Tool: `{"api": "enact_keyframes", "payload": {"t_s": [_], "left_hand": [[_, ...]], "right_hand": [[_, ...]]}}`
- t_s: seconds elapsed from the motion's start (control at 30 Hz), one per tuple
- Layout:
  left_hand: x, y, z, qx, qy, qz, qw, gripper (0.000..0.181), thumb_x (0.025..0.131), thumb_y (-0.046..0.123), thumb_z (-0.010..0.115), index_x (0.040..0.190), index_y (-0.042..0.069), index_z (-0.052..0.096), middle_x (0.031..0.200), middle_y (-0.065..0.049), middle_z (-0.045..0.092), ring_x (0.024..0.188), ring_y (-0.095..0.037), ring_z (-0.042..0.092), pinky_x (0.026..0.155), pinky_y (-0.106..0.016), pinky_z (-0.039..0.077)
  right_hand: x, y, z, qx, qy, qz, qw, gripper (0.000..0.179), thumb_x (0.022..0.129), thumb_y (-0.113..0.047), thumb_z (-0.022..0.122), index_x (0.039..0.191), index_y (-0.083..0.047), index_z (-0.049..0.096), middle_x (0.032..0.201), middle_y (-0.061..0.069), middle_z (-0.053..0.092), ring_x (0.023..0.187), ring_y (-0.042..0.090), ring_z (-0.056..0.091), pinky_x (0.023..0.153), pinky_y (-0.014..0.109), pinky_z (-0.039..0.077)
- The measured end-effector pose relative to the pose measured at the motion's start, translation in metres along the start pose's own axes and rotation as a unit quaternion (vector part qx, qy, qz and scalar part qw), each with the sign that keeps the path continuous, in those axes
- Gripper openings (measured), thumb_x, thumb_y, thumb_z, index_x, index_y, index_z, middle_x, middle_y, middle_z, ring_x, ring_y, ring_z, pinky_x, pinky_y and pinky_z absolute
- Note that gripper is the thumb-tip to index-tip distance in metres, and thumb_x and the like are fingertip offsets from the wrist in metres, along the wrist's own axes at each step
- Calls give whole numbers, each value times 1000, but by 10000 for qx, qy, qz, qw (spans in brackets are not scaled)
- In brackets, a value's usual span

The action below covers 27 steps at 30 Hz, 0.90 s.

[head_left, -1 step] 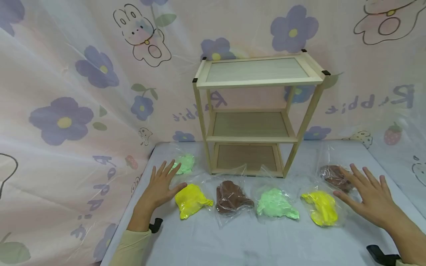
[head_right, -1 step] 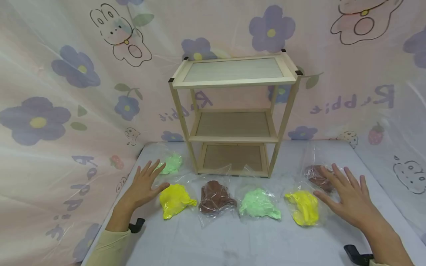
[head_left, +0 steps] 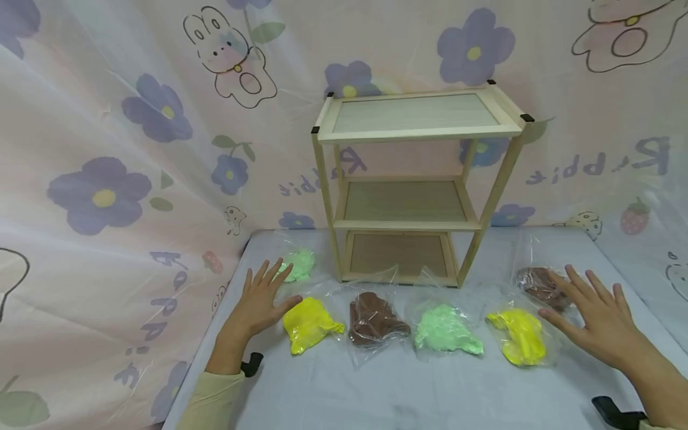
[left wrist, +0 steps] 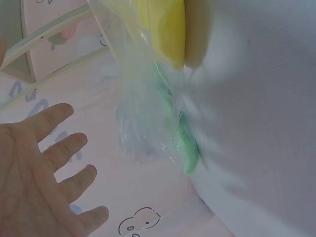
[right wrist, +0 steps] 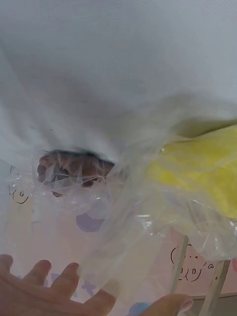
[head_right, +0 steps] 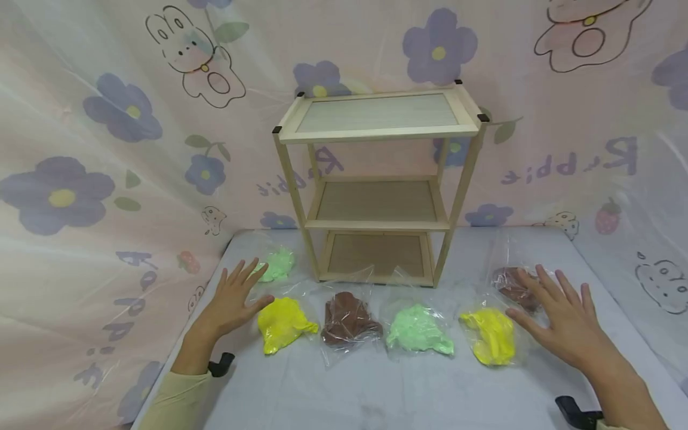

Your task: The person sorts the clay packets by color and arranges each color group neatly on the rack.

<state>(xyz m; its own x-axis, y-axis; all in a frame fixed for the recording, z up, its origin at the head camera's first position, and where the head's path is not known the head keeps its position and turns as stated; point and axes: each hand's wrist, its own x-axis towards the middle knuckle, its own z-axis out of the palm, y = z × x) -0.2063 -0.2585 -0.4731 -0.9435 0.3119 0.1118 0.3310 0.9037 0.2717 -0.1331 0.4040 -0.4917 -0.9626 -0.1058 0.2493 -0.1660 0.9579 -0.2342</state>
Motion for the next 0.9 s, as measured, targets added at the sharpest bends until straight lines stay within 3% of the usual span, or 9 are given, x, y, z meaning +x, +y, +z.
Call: {"api": "enact_keyframes", "payload": {"t_s": [0.5, 0.9], "left_hand": [[6, 5, -4, 45, 46, 39, 10000, 86, 102, 63, 60, 170, 18, 32, 178, -13, 19, 165, -44, 10, 129, -71, -2], [25, 15, -13, -145, 240, 394, 9988, 84, 104, 61, 59, 171, 20, 29, 179, -12, 18, 165, -41, 10, 130, -69, -1]], "right_hand": [[4, 1, 0, 45, -78, 25, 10000, 99, 100, -54, 72, 174, -23, 13, 174, 30, 2, 158, 58, -10, 118, 72, -26], [15, 28, 1, 30, -171, 133, 9998, 97, 104, -53, 66, 174, -18, 8, 172, 35, 2, 154, 67, -2, 117, 78, -20]]}}
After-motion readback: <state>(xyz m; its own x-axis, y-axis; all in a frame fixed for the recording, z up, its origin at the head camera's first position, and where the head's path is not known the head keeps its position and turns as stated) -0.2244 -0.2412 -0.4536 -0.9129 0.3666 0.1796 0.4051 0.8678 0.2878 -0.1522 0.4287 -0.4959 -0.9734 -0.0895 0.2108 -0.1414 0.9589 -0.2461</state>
